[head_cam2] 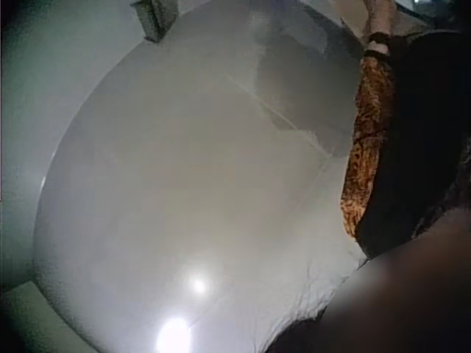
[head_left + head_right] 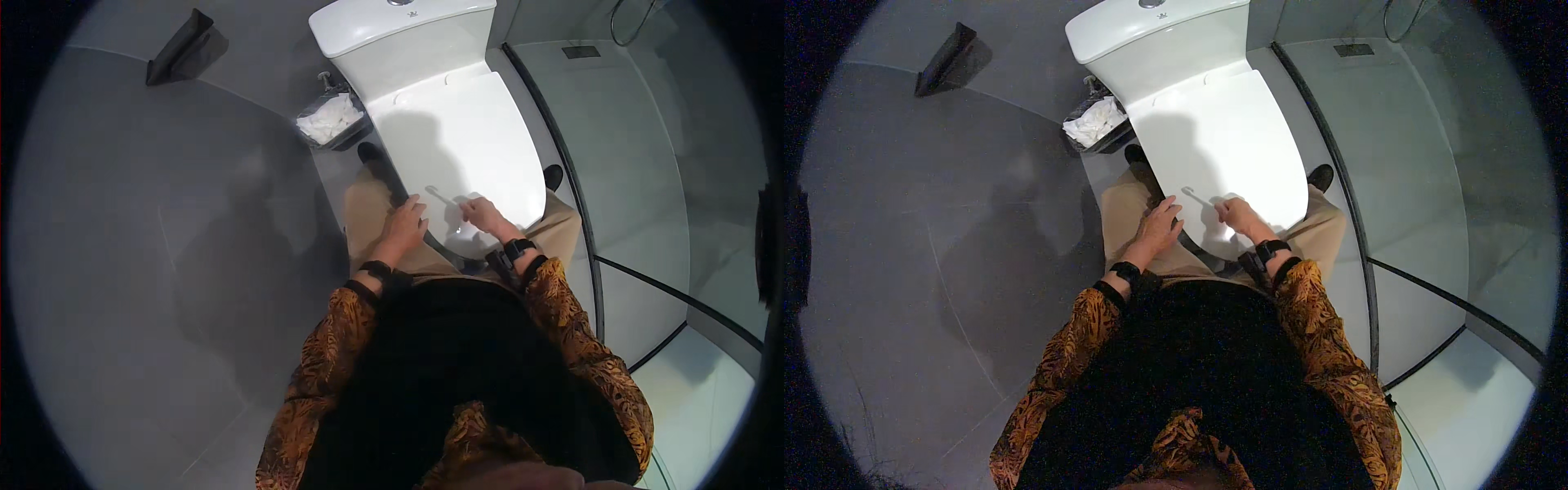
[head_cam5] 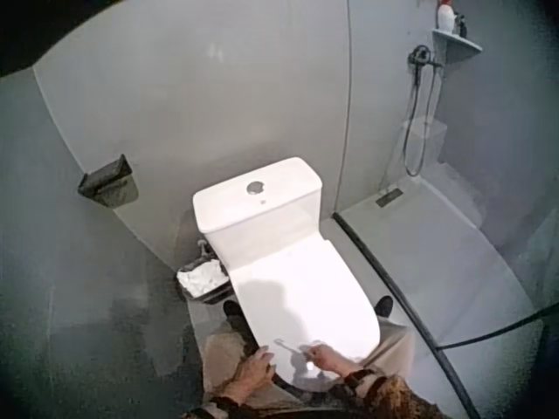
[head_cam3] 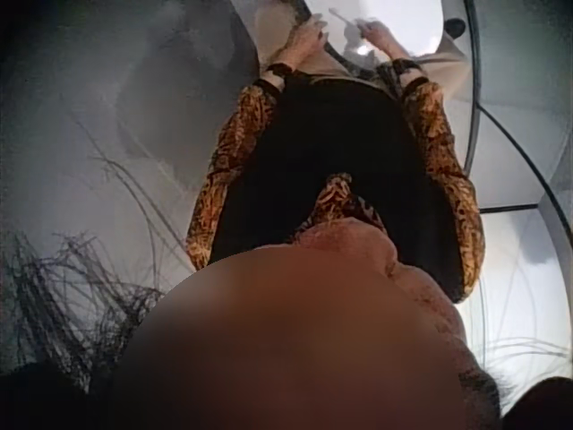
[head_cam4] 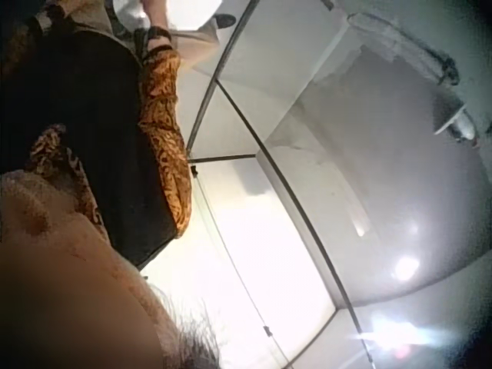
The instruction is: The person cleans the toilet by wiping the tank with a cloth and then scrubbing the tank lid and seat with a toothbrush.
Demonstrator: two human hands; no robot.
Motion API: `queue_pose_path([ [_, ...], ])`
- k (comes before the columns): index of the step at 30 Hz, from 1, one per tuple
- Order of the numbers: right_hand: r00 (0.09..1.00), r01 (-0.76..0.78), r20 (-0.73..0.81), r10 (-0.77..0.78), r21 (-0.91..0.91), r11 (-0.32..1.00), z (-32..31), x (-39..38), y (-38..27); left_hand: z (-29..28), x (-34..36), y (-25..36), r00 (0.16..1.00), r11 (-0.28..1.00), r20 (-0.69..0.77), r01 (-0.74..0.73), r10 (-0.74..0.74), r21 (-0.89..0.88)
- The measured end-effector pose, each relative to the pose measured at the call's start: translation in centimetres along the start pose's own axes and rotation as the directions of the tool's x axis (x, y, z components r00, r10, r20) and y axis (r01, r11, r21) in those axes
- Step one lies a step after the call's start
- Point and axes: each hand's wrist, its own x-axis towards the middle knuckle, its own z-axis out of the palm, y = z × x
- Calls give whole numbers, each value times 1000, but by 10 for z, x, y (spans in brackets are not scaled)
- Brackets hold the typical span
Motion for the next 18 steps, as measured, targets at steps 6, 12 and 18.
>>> queue_pose_path([
  [6,985,-118,-126,117,1,993,-33,18,17,-3,2,7,999,1000,26,19,-20,25],
  [12,986,-68,-157,63,-30,997,-3,24,0,1,-1,1,999,999,-5,35,-35,5],
  [18,993,117,28,-114,-187,975,26,22,-6,0,0,4,1000,1000,-23,-2,1,-28],
])
